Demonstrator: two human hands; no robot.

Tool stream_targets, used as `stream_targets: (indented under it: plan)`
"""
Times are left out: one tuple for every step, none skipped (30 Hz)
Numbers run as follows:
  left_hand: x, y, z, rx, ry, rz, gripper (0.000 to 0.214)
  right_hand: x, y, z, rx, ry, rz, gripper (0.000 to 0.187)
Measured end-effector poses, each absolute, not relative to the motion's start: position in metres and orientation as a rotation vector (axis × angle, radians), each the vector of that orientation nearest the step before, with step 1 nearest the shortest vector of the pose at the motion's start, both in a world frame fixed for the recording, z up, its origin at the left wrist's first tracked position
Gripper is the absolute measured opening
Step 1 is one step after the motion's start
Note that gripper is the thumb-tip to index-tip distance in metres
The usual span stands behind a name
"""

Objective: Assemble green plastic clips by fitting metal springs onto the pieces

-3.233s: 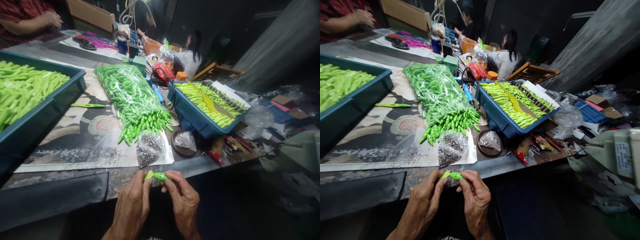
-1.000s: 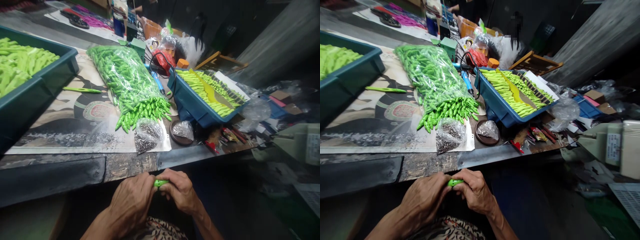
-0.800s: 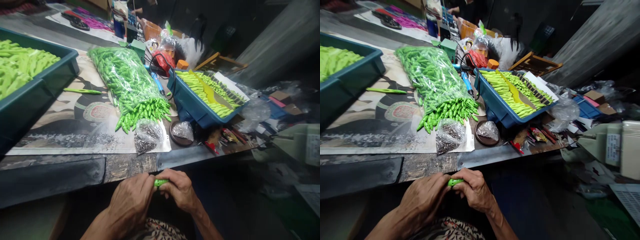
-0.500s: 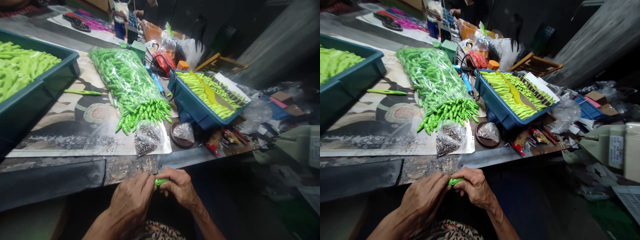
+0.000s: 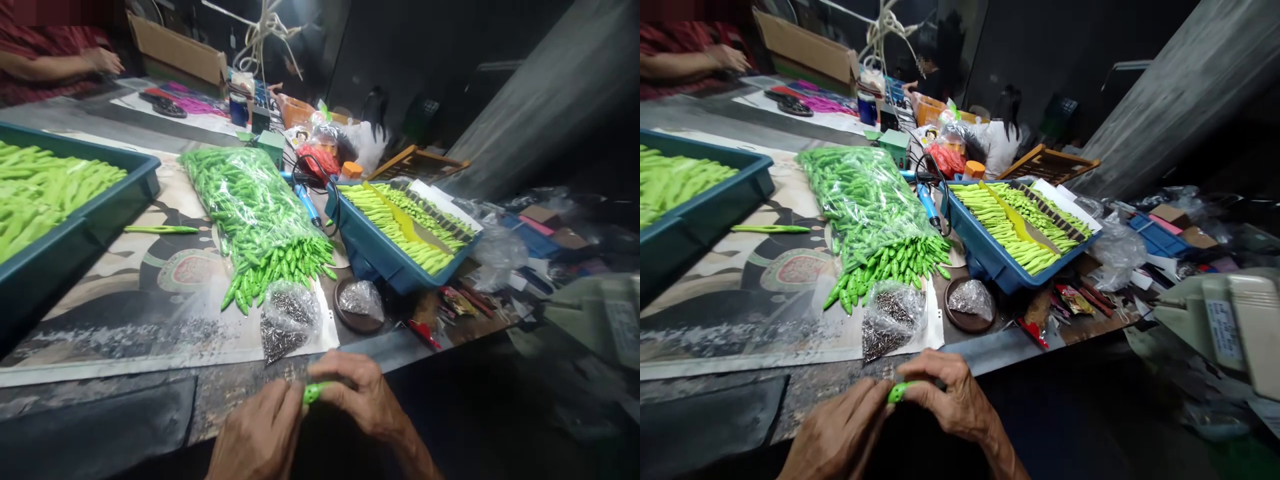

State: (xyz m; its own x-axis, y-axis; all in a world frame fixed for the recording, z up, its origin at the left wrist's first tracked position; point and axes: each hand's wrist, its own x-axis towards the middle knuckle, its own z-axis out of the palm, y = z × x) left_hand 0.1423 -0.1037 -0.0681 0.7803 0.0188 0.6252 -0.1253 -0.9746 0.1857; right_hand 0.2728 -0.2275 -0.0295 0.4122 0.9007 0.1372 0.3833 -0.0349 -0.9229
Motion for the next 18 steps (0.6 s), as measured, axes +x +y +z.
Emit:
stream_targets:
  plan:
    - [0.142, -0.103, -0.067, 2.738, -0.062, 0.974, 0.019, 0.277, -0.222, -0.024, -1.628, -1.148, 0.578, 0.017]
    - [0.142, -0.103, -0.067, 2.716, -0.037, 0.963, 0.019, 0.282, -0.216, -0.018, -1.642, -1.142, 0.514, 0.016]
    - [0.142, -0.102, -0.066, 2.689, -0.009, 0.950, 0.018, 0.286, -0.208, -0.013, -1.670, -1.156, 0.427, 0.016]
    - [0.141, -0.102, -0.065, 2.660, 0.021, 0.938, 0.018, 0.290, -0.199, -0.009, -1.720, -1.214, 0.329, 0.016]
    - [0.139, -0.101, -0.064, 2.629, 0.049, 0.928, 0.018, 0.293, -0.190, -0.007, -1.792, -1.300, 0.223, 0.016]
    - [0.138, -0.100, -0.063, 2.597, 0.079, 0.920, 0.018, 0.296, -0.182, -0.006, -1.890, -1.411, 0.129, 0.015]
    - [0.137, -0.099, -0.062, 2.564, 0.108, 0.912, 0.019, 0.298, -0.174, -0.008, -1.995, -1.518, 0.050, 0.016]
    - [0.135, -0.099, -0.061, 2.529, 0.137, 0.892, 0.019, 0.300, -0.168, -0.010, -2.076, -1.580, 0.002, 0.015]
    - [0.134, -0.098, -0.060, 2.492, 0.170, 0.856, 0.019, 0.301, -0.164, -0.014, -2.145, -1.619, -0.029, 0.015]
    - [0.133, -0.098, -0.059, 2.452, 0.202, 0.807, 0.018, 0.302, -0.161, -0.019, -2.196, -1.633, -0.046, 0.015]
    - [0.132, -0.097, -0.058, 2.409, 0.230, 0.756, 0.017, 0.303, -0.160, -0.023, -2.232, -1.632, -0.057, 0.014]
    - [0.131, -0.097, -0.058, 2.366, 0.256, 0.711, 0.017, 0.303, -0.159, -0.028, -2.267, -1.638, -0.073, 0.014]
    - [0.131, -0.097, -0.057, 2.323, 0.286, 0.673, 0.016, 0.302, -0.160, -0.031, -2.296, -1.647, -0.088, 0.014]
    - [0.131, -0.097, -0.057, 2.279, 0.317, 0.642, 0.014, 0.302, -0.160, -0.033, -2.319, -1.654, -0.103, 0.014]
    - [0.132, -0.097, -0.057, 2.237, 0.351, 0.616, 0.012, 0.301, -0.160, -0.035, -2.337, -1.661, -0.114, 0.014]
    - [0.132, -0.097, -0.056, 2.195, 0.387, 0.588, 0.011, 0.301, -0.160, -0.035, -2.350, -1.670, -0.123, 0.014]
    - [0.133, -0.097, -0.055, 2.153, 0.428, 0.556, 0.010, 0.300, -0.160, -0.035, -2.359, -1.678, -0.131, 0.014]
    - [0.134, -0.096, -0.054, 2.109, 0.470, 0.518, 0.010, 0.300, -0.160, -0.035, -2.362, -1.688, -0.136, 0.015]
